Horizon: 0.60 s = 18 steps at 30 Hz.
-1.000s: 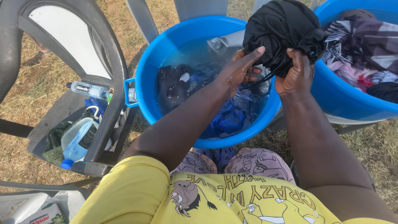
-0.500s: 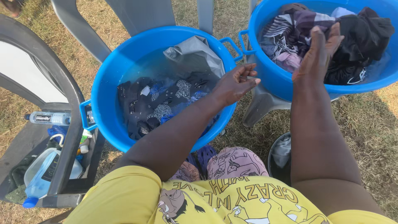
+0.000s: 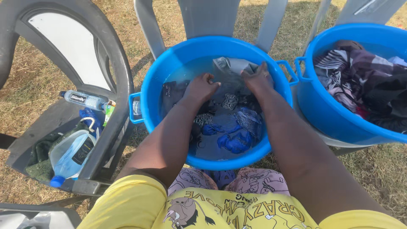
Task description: The person washes clothes by scrubbing items in a basin of soapy water, wringing them out by hand, and transferring them into a second basin of water to rinse.
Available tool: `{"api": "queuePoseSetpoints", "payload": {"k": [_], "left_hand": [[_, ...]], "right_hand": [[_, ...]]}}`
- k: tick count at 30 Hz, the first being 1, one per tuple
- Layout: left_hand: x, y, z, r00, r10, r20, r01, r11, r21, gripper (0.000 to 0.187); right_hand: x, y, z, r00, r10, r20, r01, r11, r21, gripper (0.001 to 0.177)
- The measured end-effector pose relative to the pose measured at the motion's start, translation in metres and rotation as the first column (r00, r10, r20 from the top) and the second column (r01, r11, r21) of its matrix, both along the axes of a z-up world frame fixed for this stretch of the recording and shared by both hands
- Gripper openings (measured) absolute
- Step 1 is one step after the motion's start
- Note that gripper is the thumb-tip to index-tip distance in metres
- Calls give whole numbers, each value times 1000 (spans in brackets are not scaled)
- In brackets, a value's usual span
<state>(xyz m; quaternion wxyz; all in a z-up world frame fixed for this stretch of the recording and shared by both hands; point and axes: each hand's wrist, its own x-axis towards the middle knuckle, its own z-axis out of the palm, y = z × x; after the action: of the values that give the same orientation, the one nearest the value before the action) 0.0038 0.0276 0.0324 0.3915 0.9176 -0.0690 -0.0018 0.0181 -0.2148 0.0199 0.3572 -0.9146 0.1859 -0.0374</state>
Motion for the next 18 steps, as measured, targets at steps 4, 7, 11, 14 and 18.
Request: {"api": "queuePoseSetpoints", "payload": {"k": [4, 7, 11, 14, 18], "left_hand": [[-2, -7, 1, 972, -161, 170, 125, 971, 203, 73], [-21, -7, 12, 951, -214, 223, 156, 956, 250, 99], [-30, -14, 17, 810, -167, 562, 355, 902, -244, 50], [-36, -11, 22, 782, -150, 605, 364, 898, -247, 38], [-43, -10, 39, 878, -69, 473, 210, 945, -251, 35]], "right_hand": [[8, 12, -14, 987, 149, -63, -160, 961, -227, 69], [-20, 43, -9, 978, 199, 71, -179, 959, -218, 43], [-63, 81, 6, 745, 273, 609, -447, 882, 151, 21], [-78, 76, 26, 497, 453, 740, -485, 852, -196, 25], [-89, 78, 46, 232, 554, 800, -434, 795, -424, 51]]}}
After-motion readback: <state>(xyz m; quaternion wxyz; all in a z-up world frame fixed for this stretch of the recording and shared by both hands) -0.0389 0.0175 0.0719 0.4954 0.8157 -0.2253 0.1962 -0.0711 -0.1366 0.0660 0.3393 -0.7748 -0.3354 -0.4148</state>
